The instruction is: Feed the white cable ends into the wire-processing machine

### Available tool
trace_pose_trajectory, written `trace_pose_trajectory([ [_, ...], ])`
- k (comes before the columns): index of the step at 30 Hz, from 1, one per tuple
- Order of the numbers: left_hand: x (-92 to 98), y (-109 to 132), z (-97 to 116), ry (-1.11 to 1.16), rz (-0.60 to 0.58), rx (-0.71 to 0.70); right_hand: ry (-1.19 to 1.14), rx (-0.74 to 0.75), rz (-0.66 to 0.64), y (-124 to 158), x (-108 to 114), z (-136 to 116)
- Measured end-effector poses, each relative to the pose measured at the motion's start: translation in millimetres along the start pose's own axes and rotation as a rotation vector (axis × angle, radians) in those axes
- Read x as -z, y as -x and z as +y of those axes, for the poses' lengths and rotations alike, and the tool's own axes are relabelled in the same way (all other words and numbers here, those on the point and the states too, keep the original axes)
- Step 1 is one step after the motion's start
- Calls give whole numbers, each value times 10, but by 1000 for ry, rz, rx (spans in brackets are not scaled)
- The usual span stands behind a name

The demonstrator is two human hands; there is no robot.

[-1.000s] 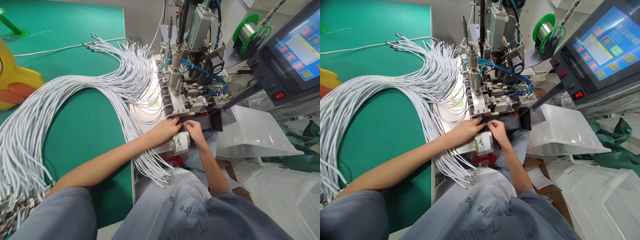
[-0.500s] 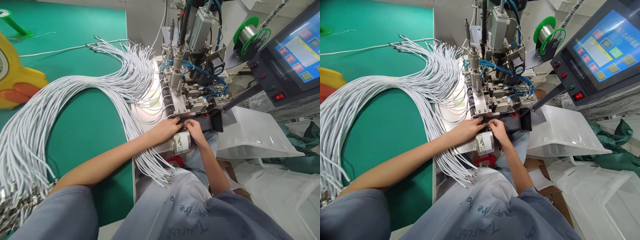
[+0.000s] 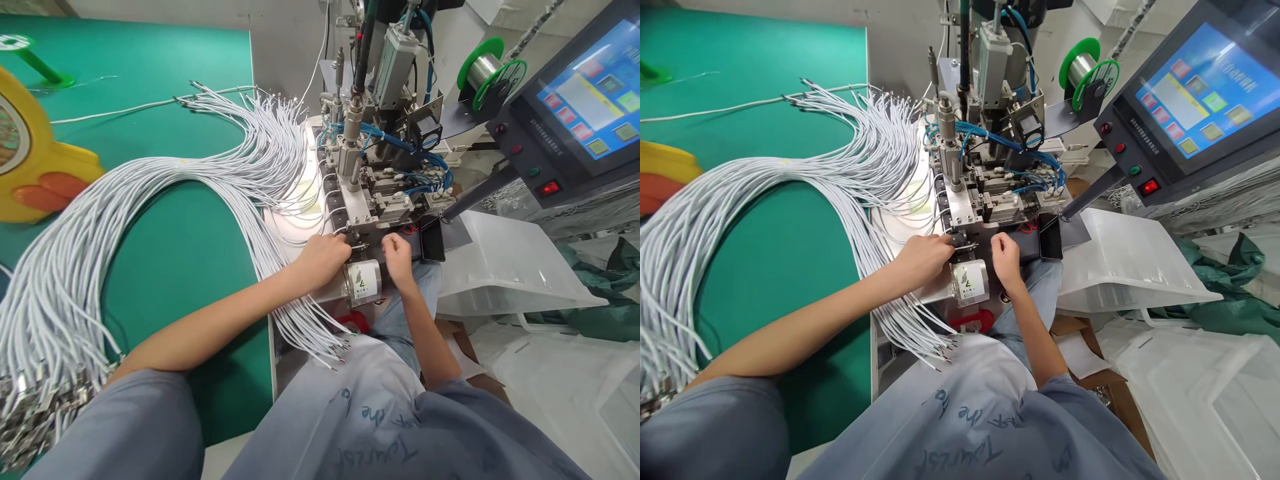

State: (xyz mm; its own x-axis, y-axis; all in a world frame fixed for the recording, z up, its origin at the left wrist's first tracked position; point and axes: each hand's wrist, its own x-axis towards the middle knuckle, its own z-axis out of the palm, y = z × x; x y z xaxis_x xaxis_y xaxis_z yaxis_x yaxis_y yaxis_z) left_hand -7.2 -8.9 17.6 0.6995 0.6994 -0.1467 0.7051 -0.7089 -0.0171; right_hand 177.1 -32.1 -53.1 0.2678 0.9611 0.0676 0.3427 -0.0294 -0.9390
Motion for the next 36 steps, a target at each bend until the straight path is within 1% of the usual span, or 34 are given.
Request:
trace_pose_trajectory([
  [1,-6,-4,-8,-4,4,21,3,22,77,102,31,-57],
  [2,-12,-10,-19,-8,15,51,5,47,117,227,52,-120],
  [3,-19,-18,-33,-10,27,81,21,66,118,367,59,-185],
  [4,-25,-27,-48,-10,41,109,53,75,57,514,50,-246],
  [5,-32,-38,-65,-8,52,136,99,78,-62,659,23,-299],
  [7,-42,-62,-98,3,52,142,204,65,-336,912,-71,-369],
  [8,-44,-72,-109,6,53,149,249,51,-454,1011,-130,-386],
  [9,-42,-79,-114,7,53,153,285,34,-541,1087,-187,-394],
  [10,-35,-82,-110,7,53,159,310,20,-598,1141,-236,-398],
  [12,-12,-71,-63,11,79,147,344,13,-632,1187,-287,-408],
  [14,11,-33,38,38,166,72,370,46,-601,1168,-256,-435],
  [16,19,26,173,112,296,-75,379,95,-548,1109,-158,-475],
  [18,8,88,296,250,399,-249,359,108,-480,1033,-32,-515],
  [20,-7,134,366,444,439,-360,281,83,-376,948,77,-544],
  [21,-11,145,376,539,442,-369,215,68,-318,904,116,-552],
  [23,-11,142,354,678,423,-316,61,47,-202,815,157,-559],
  [26,-10,93,282,778,380,-226,-138,17,-26,695,154,-550],
  [28,-24,55,246,829,393,-237,-226,-2,66,640,140,-539],
  [30,-46,25,227,872,455,-255,-290,-2,93,610,131,-529],
  [33,-64,5,217,916,551,-264,-337,21,71,596,119,-523],
  [36,-55,5,214,926,580,-269,-304,35,76,586,98,-543],
])
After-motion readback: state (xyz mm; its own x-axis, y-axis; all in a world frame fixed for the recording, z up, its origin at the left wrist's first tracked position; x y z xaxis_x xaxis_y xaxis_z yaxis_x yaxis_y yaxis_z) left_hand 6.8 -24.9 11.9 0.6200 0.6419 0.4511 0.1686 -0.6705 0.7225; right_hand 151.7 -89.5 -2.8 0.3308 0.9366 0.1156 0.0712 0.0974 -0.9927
